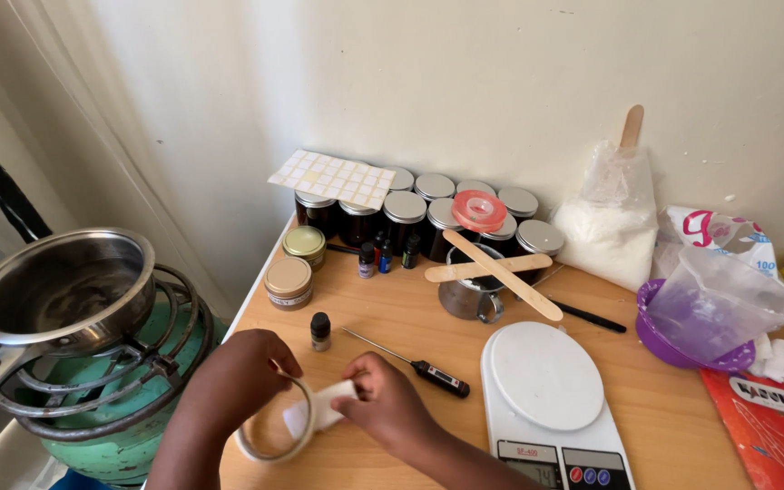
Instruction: Organizing candle-making supplies on a workbench, weighing a jar, and recording notes in a notebook.
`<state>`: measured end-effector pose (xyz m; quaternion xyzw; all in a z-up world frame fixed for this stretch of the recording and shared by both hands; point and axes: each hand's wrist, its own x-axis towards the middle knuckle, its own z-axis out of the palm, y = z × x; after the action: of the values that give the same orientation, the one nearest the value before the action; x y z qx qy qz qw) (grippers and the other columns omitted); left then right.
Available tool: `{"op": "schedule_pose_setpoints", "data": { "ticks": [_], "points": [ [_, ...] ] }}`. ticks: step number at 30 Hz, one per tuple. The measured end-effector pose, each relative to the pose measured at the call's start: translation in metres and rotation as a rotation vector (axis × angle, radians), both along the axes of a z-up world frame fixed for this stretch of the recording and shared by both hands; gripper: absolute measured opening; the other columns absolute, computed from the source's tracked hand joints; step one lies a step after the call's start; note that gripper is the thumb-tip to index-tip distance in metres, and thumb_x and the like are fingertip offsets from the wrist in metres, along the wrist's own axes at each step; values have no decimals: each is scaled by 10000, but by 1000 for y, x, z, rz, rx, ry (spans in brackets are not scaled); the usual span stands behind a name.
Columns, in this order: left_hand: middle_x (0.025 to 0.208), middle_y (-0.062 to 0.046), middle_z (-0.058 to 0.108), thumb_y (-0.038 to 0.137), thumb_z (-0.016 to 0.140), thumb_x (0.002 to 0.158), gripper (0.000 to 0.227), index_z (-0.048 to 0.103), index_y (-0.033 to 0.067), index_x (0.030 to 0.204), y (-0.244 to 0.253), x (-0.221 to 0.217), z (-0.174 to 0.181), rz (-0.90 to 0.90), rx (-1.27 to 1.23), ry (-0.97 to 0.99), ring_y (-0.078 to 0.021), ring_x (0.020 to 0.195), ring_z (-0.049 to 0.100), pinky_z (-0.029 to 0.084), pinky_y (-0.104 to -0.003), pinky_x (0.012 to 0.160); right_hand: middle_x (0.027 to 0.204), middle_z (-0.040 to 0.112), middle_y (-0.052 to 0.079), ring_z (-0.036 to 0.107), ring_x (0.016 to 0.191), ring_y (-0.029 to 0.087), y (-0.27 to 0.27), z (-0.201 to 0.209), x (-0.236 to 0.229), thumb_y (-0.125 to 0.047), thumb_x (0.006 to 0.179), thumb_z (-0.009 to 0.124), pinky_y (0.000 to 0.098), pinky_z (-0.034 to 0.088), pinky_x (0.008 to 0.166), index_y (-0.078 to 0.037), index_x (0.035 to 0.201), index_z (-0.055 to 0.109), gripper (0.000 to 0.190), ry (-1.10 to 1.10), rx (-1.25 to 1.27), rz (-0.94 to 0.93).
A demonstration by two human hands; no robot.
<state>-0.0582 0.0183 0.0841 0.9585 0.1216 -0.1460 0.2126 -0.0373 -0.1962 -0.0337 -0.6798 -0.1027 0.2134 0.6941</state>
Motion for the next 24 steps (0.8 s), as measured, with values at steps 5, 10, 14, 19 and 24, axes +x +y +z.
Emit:
{"op": "schedule_pose_setpoints", "data": {
  "ticks": [5,10,14,19,24],
  "points": [
    [1082,122,791,214,825,872,146,892,326,938,-2,-5,-1,74,70,-59,-124,1050,739,556,-327,862,914,780,12,709,791,87,18,27,-12,-189,867,882,250,564,731,-118,1015,728,225,-168,-182,-63],
    [1104,107,715,165,697,954,247,840,354,1026,-5,-1,-8,51,159,-28,-144,1020,713,558,-327,783,1144,755,101,757,1028,247,-29,51,2,-249,986,736,384,605,893,-102,1197,731,258,-812,-380,-135],
    [1171,120,773,178,635,893,315,836,315,1094,-24,-16,21,74,33,-36,-130,1068,732,572,-328,805,1157,648,106,620,1026,404,-66,56,18,-279,947,723,569,539,809,-144,1170,649,271,-753,-1212,-44],
    [959,164,789,551,861,807,224,796,339,841,-39,-15,20,34,86,-2,-105,911,712,496,-306,710,1078,577,89,636,953,365,-70,65,20,-176,1030,572,536,527,712,-151,1034,582,27,-481,-1324,82],
    [1043,162,751,354,951,741,291,773,351,972,-37,-9,6,-65,144,127,-127,943,710,509,-297,726,1041,642,76,661,888,344,-49,46,39,-236,972,648,488,493,713,-154,1020,636,95,-463,-1136,3]
  ]
}}
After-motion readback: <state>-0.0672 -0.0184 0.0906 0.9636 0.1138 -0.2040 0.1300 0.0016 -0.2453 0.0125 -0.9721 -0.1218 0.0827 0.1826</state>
